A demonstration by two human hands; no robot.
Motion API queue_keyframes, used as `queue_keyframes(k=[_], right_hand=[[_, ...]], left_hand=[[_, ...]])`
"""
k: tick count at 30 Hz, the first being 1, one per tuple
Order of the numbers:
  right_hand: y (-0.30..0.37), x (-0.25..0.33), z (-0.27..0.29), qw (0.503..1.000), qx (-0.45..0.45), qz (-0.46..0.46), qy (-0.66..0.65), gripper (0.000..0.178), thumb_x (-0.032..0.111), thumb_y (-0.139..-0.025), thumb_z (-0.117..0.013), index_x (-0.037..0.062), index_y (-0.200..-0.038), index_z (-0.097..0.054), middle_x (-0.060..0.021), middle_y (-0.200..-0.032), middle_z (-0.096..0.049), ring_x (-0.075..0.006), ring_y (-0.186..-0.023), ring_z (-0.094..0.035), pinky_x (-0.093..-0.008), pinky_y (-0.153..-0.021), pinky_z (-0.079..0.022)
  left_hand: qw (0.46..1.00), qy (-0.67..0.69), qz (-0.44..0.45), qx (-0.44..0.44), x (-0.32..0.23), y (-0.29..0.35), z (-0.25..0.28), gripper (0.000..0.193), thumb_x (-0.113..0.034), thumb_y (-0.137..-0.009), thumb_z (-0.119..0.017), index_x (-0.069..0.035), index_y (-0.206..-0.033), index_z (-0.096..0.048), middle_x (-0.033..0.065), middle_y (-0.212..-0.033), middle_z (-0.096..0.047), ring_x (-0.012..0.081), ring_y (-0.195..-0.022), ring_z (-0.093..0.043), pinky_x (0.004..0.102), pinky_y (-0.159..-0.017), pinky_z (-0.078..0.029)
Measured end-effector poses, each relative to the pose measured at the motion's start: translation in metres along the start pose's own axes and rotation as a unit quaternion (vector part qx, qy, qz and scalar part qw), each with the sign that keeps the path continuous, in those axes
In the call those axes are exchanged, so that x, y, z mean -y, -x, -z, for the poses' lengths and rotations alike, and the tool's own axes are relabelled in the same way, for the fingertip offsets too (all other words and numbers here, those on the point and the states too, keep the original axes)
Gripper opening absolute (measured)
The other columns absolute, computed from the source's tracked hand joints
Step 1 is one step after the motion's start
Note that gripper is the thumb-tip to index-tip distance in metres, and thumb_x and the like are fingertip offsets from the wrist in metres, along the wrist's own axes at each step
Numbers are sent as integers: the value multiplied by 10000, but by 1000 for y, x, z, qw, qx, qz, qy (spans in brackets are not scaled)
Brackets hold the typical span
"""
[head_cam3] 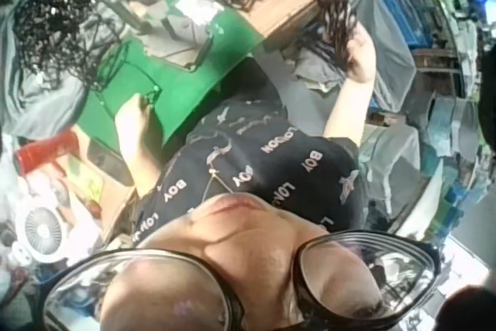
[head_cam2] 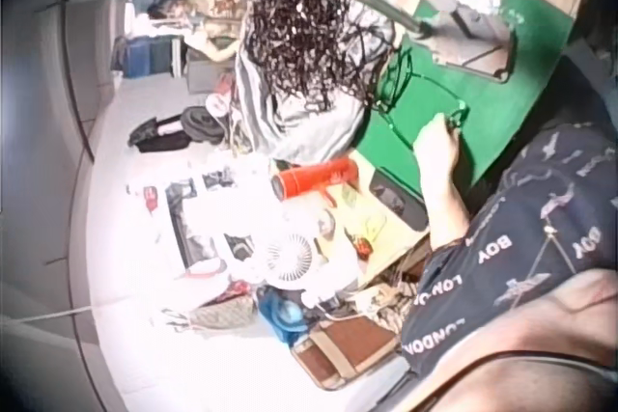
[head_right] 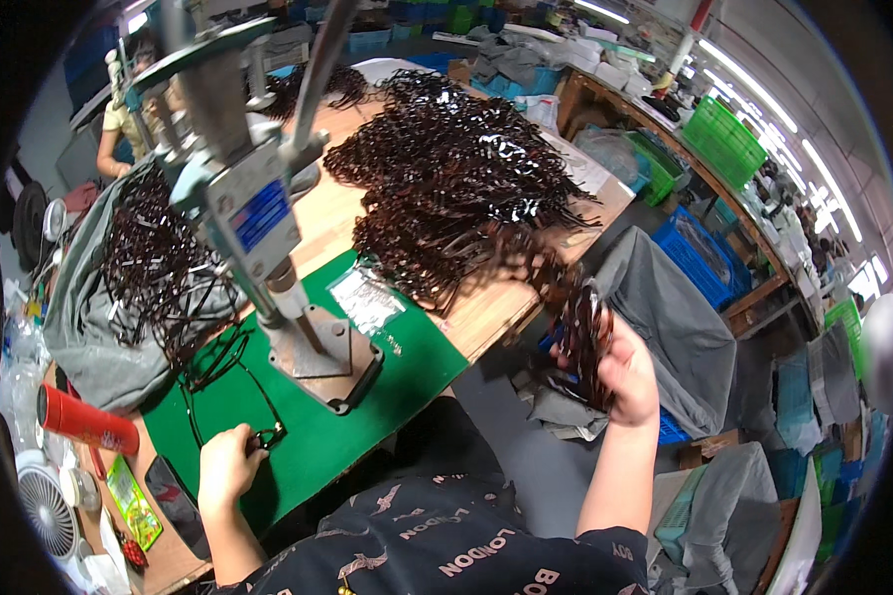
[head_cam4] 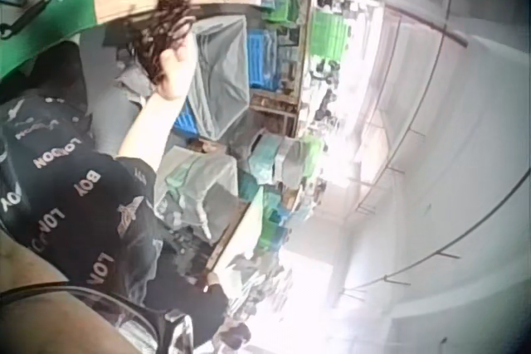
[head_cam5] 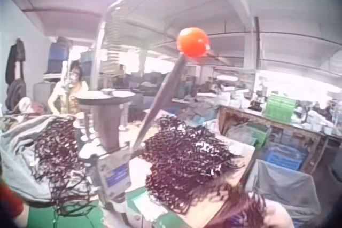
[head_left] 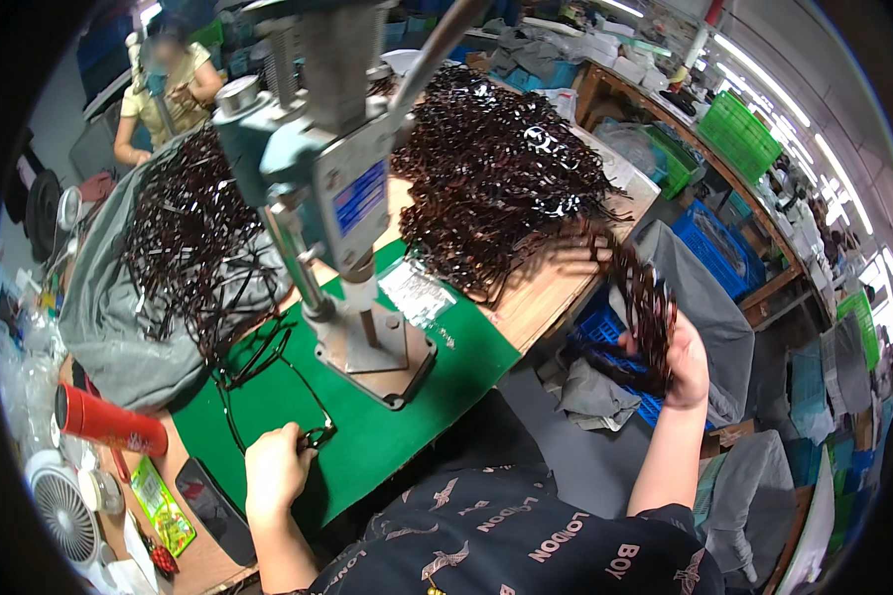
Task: The person assembles eyeglasses by attaching temple arms to the front frame using a heat gun. They pick up frames and arms from a pile, heat the hinge area, and press the parts together, repeating the process for multiple units.
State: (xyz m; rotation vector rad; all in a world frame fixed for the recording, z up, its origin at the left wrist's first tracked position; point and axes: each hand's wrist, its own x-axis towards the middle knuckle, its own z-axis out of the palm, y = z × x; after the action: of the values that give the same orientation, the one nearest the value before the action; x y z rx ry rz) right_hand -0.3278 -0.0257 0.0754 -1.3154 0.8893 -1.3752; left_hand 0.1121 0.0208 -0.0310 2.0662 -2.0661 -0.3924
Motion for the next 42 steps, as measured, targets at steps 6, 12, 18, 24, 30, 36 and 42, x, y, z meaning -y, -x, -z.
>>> queue_keyframes(k=[6,12,18,24,30,36,42], right_hand=[[-57,-17,64,990,-125,47,-52,422,193,-866,-560,-54,-1192,-456,-108,-1047,-580,-153,-913,-570,-293,-850,-450],[-100,-46,133,970,-215,106,47,366,36,-863,-557,-13,-1214,-462,-54,-1137,-555,-127,-1038,-518,-267,-933,-379],[-156,-67,194,961,-227,92,131,397,23,-835,-601,-17,-1205,-463,-33,-1094,-565,-103,-993,-527,-245,-905,-393],[-267,-107,251,925,-216,157,271,434,66,-797,-661,-41,-1177,-480,-90,-1066,-607,-142,-973,-573,-252,-853,-433],[-385,-150,329,775,-223,-13,592,469,250,-697,-723,53,-1090,-556,-185,-1011,-622,-342,-979,-581,-414,-828,-454],[-423,-191,341,760,-124,-141,622,577,365,-659,-736,-11,-1073,-591,-218,-1005,-625,-339,-978,-590,-388,-856,-449],[-417,-187,334,767,-236,-23,596,585,374,-749,-676,-25,-1153,-535,-211,-1137,-580,-327,-1058,-562,-385,-907,-434]], left_hand=[[1000,10,13,21,-7,-4,3,242,-107,-669,-691,-35,-841,-539,128,-800,-615,328,-786,-586,407,-683,-463],[993,-56,99,8,-28,-7,11,266,-98,-590,-730,-35,-796,-575,124,-795,-609,307,-791,-592,389,-702,-468],[974,-116,178,82,-22,-24,-2,280,-99,-531,-739,-26,-748,-578,145,-776,-603,327,-782,-588,391,-695,-473],[947,-139,254,141,-20,-23,-6,271,-102,-516,-747,-30,-712,-574,148,-766,-618,326,-790,-599,391,-689,-481],[952,-116,246,138,-13,-36,-14,308,-125,-470,-762,-30,-711,-594,146,-715,-616,315,-739,-603,379,-664,-486],[978,-61,202,-5,-27,6,-8,286,-48,-516,-718,-43,-752,-557,123,-759,-555,329,-793,-543,398,-706,-447],[986,-43,147,-69,-29,11,4,315,44,-582,-617,-53,-876,-557,135,-807,-545,339,-821,-521,399,-741,-434]])
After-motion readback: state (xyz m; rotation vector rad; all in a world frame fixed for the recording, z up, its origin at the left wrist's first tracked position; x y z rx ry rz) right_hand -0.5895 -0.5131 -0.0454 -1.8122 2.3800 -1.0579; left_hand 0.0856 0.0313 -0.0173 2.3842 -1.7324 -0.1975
